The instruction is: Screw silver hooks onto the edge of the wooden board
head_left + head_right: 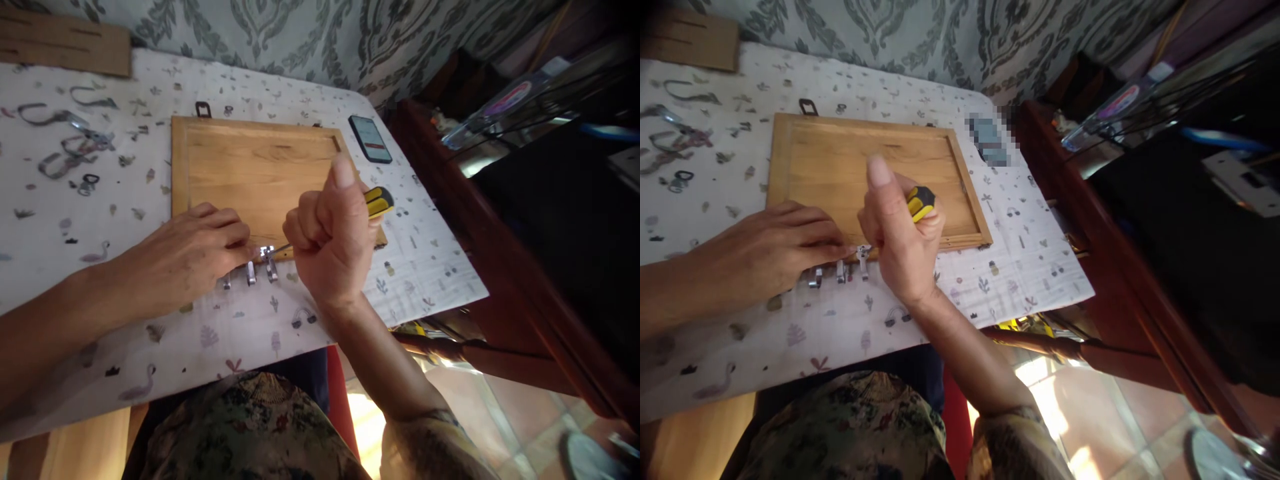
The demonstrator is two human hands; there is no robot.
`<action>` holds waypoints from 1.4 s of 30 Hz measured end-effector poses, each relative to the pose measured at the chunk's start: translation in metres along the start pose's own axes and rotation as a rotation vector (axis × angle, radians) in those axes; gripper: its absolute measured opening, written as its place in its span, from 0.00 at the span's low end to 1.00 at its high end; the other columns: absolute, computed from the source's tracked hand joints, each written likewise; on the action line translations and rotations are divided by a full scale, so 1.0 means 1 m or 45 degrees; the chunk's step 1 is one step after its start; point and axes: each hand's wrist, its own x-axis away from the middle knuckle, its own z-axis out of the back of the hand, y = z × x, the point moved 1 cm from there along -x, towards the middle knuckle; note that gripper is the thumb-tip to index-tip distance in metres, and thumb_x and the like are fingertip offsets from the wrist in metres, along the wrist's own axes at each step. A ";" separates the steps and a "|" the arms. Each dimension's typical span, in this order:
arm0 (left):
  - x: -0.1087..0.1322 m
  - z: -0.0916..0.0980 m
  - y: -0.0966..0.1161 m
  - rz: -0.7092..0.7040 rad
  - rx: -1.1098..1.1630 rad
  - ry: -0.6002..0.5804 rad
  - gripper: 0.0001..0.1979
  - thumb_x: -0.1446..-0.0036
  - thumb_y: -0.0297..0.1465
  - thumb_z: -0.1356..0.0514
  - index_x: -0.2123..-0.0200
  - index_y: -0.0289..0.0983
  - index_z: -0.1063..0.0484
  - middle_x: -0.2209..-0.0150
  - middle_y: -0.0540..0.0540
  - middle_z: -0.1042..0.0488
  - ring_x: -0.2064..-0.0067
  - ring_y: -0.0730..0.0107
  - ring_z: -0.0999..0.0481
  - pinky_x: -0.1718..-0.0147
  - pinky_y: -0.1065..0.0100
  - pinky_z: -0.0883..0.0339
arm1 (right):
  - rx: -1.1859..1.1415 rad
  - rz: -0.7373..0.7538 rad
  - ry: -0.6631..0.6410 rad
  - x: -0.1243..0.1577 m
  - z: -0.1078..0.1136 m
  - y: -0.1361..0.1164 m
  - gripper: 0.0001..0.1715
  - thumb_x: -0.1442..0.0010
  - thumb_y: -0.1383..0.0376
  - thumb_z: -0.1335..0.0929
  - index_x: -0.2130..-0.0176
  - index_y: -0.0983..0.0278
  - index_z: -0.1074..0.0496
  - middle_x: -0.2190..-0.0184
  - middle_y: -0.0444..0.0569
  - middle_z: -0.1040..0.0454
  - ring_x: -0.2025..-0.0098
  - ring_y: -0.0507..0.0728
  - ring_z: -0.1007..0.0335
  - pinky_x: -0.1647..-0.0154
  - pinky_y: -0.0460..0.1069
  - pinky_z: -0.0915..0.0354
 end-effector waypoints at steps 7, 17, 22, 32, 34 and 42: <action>-0.002 -0.002 0.000 0.015 -0.042 0.008 0.15 0.32 0.20 0.47 0.57 0.40 0.21 0.57 0.43 0.20 0.53 0.56 0.25 0.55 0.58 0.35 | 0.050 0.105 0.045 -0.004 -0.004 -0.013 0.38 0.33 0.56 0.28 0.76 0.59 0.59 0.84 0.35 0.63 0.86 0.48 0.66 0.88 0.49 0.60; -0.002 -0.003 -0.001 -0.003 -0.017 0.002 0.15 0.32 0.20 0.47 0.57 0.39 0.21 0.57 0.42 0.21 0.53 0.57 0.25 0.53 0.59 0.33 | 0.013 -0.001 0.020 -0.003 -0.009 -0.002 0.37 0.36 0.57 0.27 0.79 0.58 0.56 0.84 0.33 0.64 0.85 0.47 0.65 0.87 0.46 0.57; -0.001 -0.005 -0.001 -0.023 -0.037 0.044 0.15 0.31 0.20 0.48 0.57 0.37 0.21 0.55 0.41 0.20 0.53 0.55 0.24 0.53 0.57 0.33 | -0.077 0.046 -0.001 -0.004 -0.009 -0.001 0.34 0.31 0.65 0.33 0.80 0.59 0.56 0.85 0.34 0.65 0.85 0.47 0.68 0.87 0.47 0.60; -0.001 -0.005 -0.001 -0.006 0.005 0.022 0.16 0.32 0.19 0.47 0.55 0.38 0.20 0.55 0.42 0.19 0.52 0.57 0.24 0.52 0.59 0.33 | -0.016 -0.056 -0.081 -0.004 -0.004 0.000 0.38 0.34 0.47 0.27 0.81 0.59 0.48 0.84 0.36 0.57 0.82 0.49 0.64 0.82 0.49 0.58; -0.002 -0.004 -0.001 -0.004 0.014 0.007 0.16 0.32 0.19 0.47 0.55 0.38 0.20 0.54 0.43 0.19 0.51 0.58 0.24 0.52 0.60 0.33 | -0.070 -0.082 -0.191 -0.003 0.001 0.001 0.33 0.32 0.41 0.31 0.77 0.58 0.35 0.82 0.38 0.50 0.80 0.51 0.59 0.80 0.50 0.55; -0.002 -0.006 -0.001 0.016 0.089 0.007 0.17 0.34 0.17 0.46 0.56 0.38 0.19 0.55 0.43 0.19 0.50 0.57 0.25 0.49 0.59 0.32 | 0.118 -0.031 -0.141 -0.002 0.017 -0.007 0.13 0.30 0.51 0.31 0.61 0.54 0.22 0.72 0.42 0.31 0.71 0.54 0.33 0.64 0.51 0.30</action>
